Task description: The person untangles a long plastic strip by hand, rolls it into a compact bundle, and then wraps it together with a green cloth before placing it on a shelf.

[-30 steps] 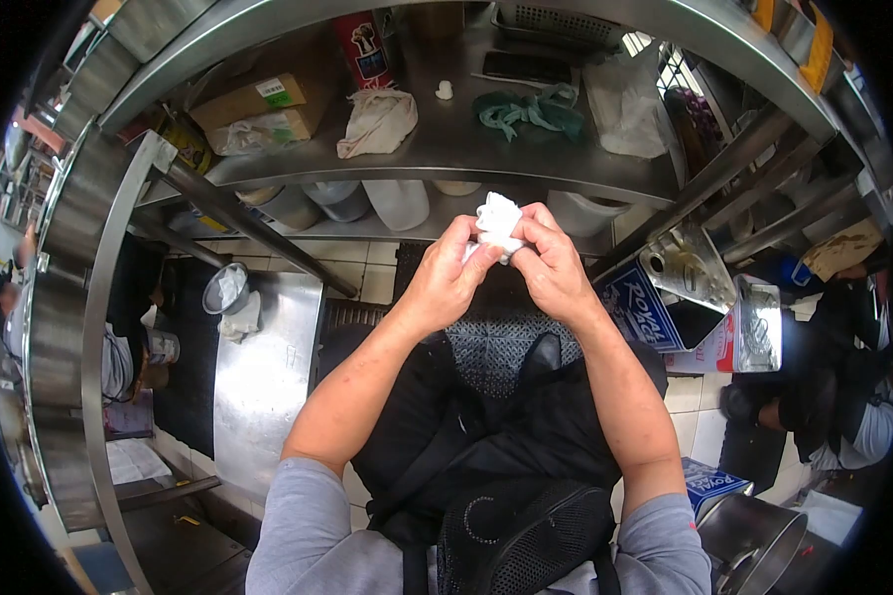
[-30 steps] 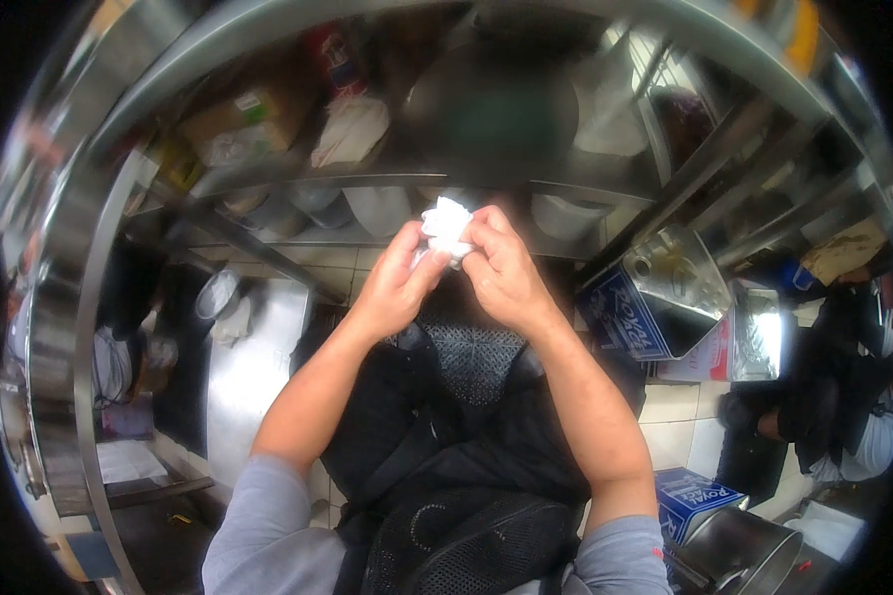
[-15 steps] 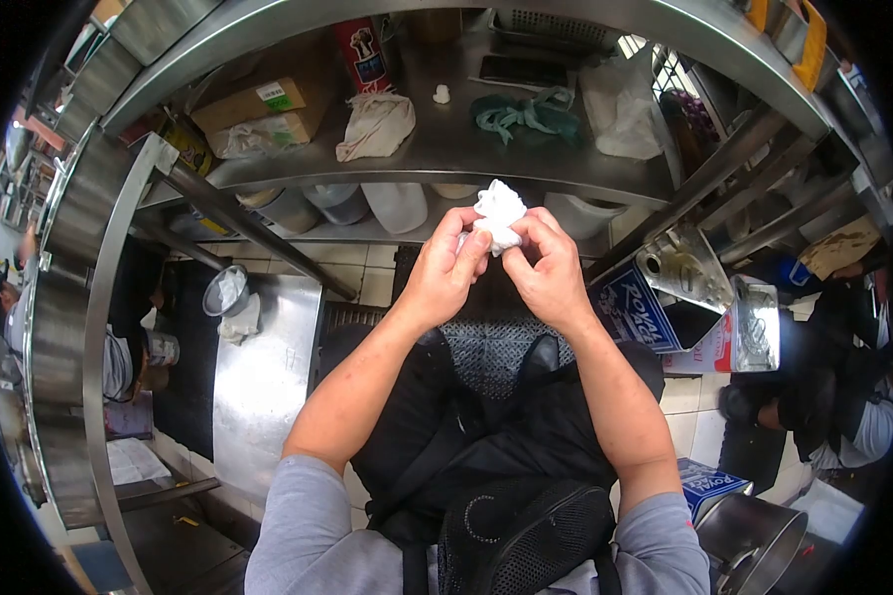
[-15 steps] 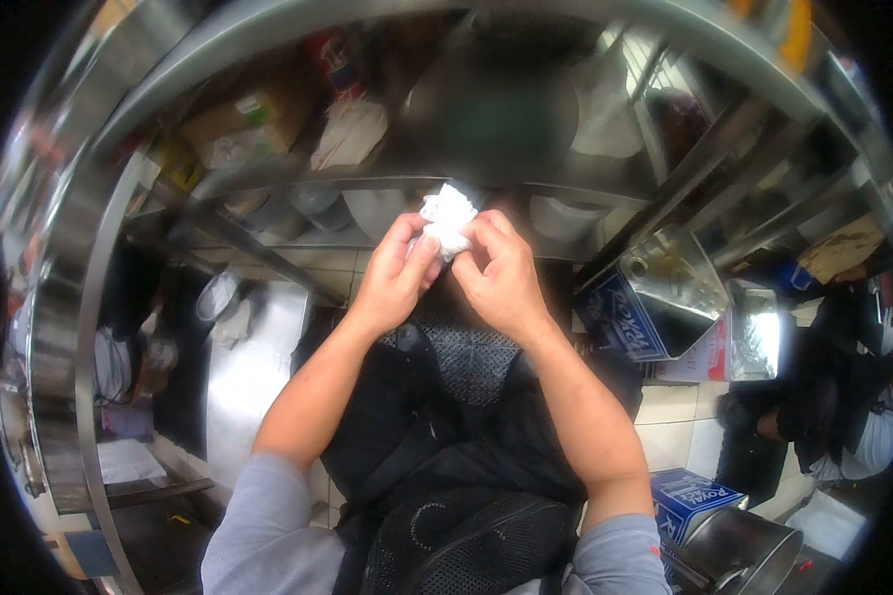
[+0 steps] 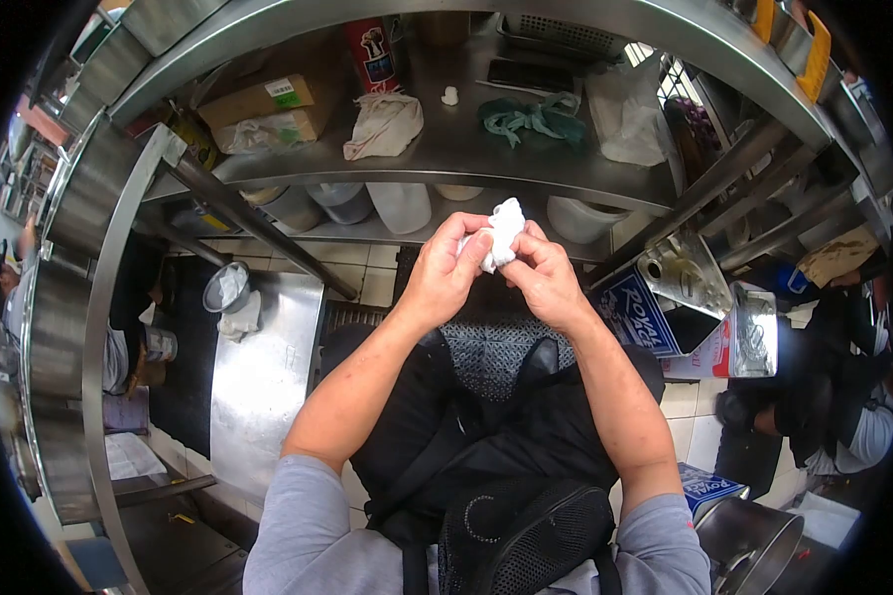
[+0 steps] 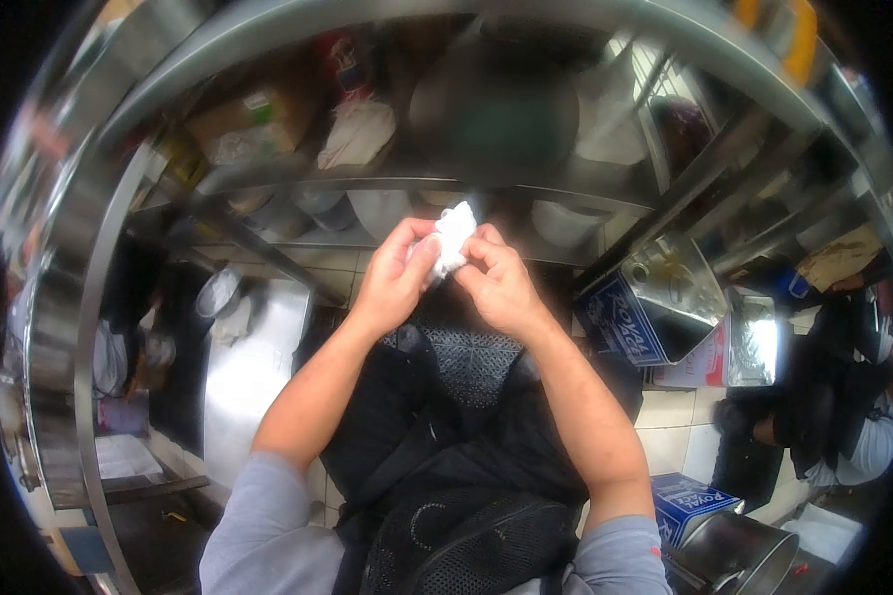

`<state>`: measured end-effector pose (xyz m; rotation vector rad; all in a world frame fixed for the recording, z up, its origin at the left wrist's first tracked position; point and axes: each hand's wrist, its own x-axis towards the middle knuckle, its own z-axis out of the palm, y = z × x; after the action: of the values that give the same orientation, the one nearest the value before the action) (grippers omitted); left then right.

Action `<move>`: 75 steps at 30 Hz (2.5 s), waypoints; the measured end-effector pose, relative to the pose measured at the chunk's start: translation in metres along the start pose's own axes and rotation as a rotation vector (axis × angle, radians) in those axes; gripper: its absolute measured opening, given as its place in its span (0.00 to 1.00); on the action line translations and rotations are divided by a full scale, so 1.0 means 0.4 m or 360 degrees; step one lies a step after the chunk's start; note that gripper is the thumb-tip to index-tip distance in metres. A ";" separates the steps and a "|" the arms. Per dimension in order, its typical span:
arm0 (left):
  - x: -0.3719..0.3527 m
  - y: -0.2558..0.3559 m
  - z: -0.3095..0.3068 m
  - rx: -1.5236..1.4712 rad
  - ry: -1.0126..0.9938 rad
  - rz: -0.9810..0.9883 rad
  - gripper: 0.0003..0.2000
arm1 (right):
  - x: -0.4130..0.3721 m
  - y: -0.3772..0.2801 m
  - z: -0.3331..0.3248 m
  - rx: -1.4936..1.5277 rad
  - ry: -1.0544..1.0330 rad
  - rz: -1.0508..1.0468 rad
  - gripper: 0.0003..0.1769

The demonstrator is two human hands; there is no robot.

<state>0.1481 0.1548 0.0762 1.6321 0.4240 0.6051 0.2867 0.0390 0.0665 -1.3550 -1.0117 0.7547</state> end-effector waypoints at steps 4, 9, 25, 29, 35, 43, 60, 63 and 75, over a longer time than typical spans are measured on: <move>0.003 -0.015 0.013 0.0057 0.0027 0.0236 0.12 | 0.000 0.003 -0.009 -0.0055 -0.0062 -0.0050 0.08; 0.016 -0.004 0.008 -0.0293 0.0004 -0.0085 0.13 | 0.008 -0.007 0.003 -0.0020 0.0088 -0.0129 0.07; 0.018 -0.017 0.022 -0.0654 0.0114 0.0120 0.15 | -0.001 -0.032 0.041 0.0328 0.0073 0.0146 0.16; 0.016 -0.026 0.012 -0.0389 0.0067 0.0088 0.15 | -0.004 -0.017 0.042 0.0262 0.0104 0.0166 0.12; 0.009 -0.020 0.020 -0.0014 0.0034 0.0157 0.18 | -0.008 -0.011 0.034 -0.0534 0.0215 -0.0162 0.12; 0.021 -0.041 0.019 -0.0029 0.0129 0.0174 0.18 | -0.013 -0.048 0.049 -0.0781 0.0150 -0.0389 0.12; 0.029 0.008 0.009 -0.0758 0.0193 -0.0007 0.16 | -0.014 -0.040 -0.007 -0.0214 -0.0116 -0.0010 0.16; 0.036 0.002 -0.007 -0.0469 0.0304 0.0249 0.16 | -0.010 -0.044 -0.010 0.0213 -0.0094 0.0155 0.20; 0.024 -0.041 0.009 0.0031 0.0262 0.0441 0.18 | -0.019 -0.051 0.051 -0.0307 0.0020 0.0032 0.18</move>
<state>0.1592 0.1601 0.0609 1.6792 0.3253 0.9504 0.2628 0.0386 0.0844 -1.5359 -1.0838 0.6758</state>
